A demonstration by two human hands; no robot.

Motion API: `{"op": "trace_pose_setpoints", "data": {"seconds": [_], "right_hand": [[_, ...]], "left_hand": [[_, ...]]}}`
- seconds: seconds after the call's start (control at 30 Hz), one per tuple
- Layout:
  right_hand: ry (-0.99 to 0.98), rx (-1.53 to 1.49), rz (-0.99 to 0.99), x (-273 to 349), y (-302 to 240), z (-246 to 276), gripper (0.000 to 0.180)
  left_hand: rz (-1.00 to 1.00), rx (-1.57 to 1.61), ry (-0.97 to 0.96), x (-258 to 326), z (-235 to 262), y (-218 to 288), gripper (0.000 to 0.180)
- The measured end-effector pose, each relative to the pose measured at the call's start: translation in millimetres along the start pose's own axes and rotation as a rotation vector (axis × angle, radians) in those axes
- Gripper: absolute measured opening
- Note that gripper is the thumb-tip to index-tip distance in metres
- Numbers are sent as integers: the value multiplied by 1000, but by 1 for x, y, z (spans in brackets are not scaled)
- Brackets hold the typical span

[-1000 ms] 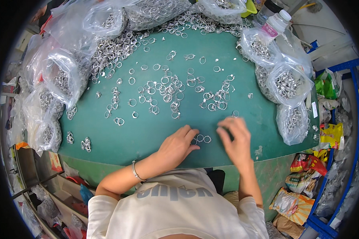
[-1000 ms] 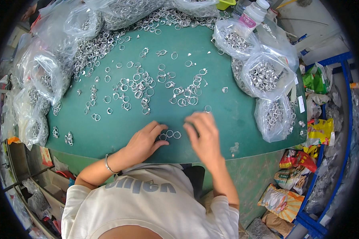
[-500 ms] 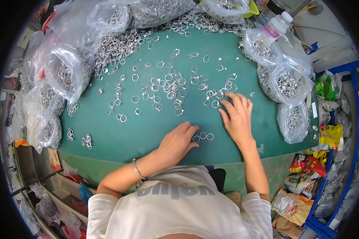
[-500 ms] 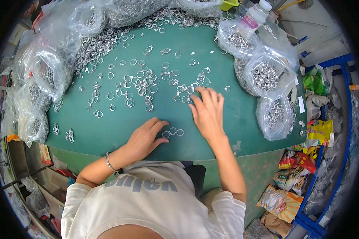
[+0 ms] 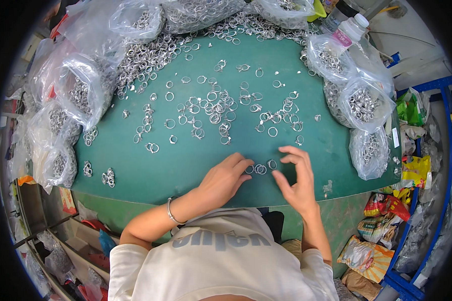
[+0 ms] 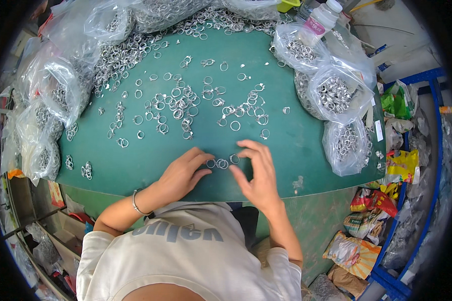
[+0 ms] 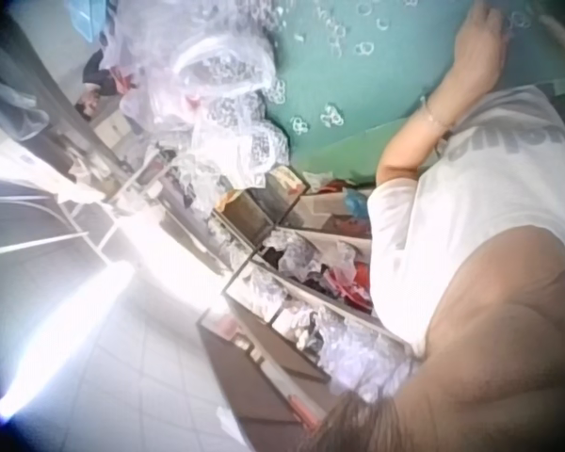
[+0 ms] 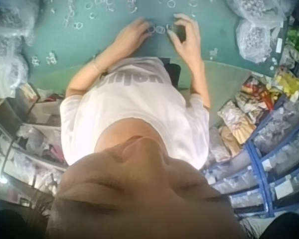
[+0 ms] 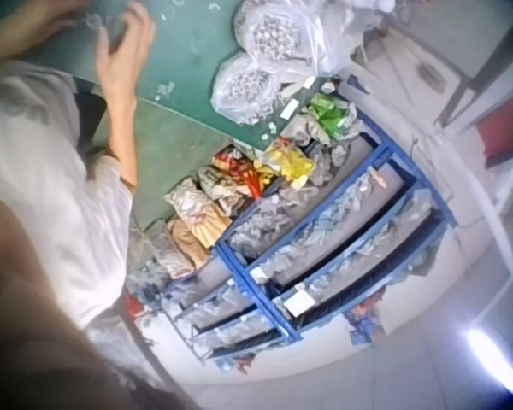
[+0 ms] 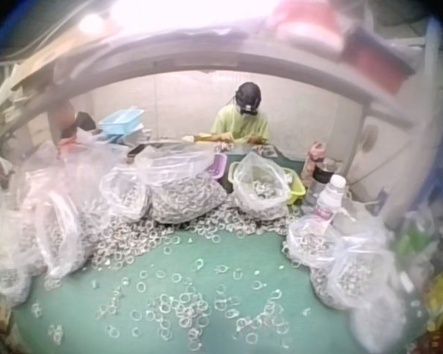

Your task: The person sorts small metal rings by hand on a green work surface, picking them up individually and moving them into different clusters or into bags.

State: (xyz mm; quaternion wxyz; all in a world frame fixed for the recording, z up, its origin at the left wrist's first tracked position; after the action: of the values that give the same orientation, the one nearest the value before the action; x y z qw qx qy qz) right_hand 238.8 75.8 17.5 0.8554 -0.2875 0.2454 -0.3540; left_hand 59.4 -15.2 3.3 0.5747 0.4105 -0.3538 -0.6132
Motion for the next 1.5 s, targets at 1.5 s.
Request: {"op": "trace_pose_setpoints", "data": {"seconds": [1.5], "right_hand": [[138,-349,-294,-87,78,-5,22]], "left_hand": [[-119,-364,145,-74,26,-17,27]]}}
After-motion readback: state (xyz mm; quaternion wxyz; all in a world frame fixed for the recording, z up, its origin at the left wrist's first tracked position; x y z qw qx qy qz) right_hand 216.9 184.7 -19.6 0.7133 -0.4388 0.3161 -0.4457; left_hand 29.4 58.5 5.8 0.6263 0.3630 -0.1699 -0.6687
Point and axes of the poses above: each hand's wrist, its own x-axis away from the middle knuckle, its own z-axis out of the back of the hand, y = z × x, the point moved 2 cm from there along -x, towards the middle knuckle, and after that the axes turned 12 degrees about x, right-handed, at the moved point
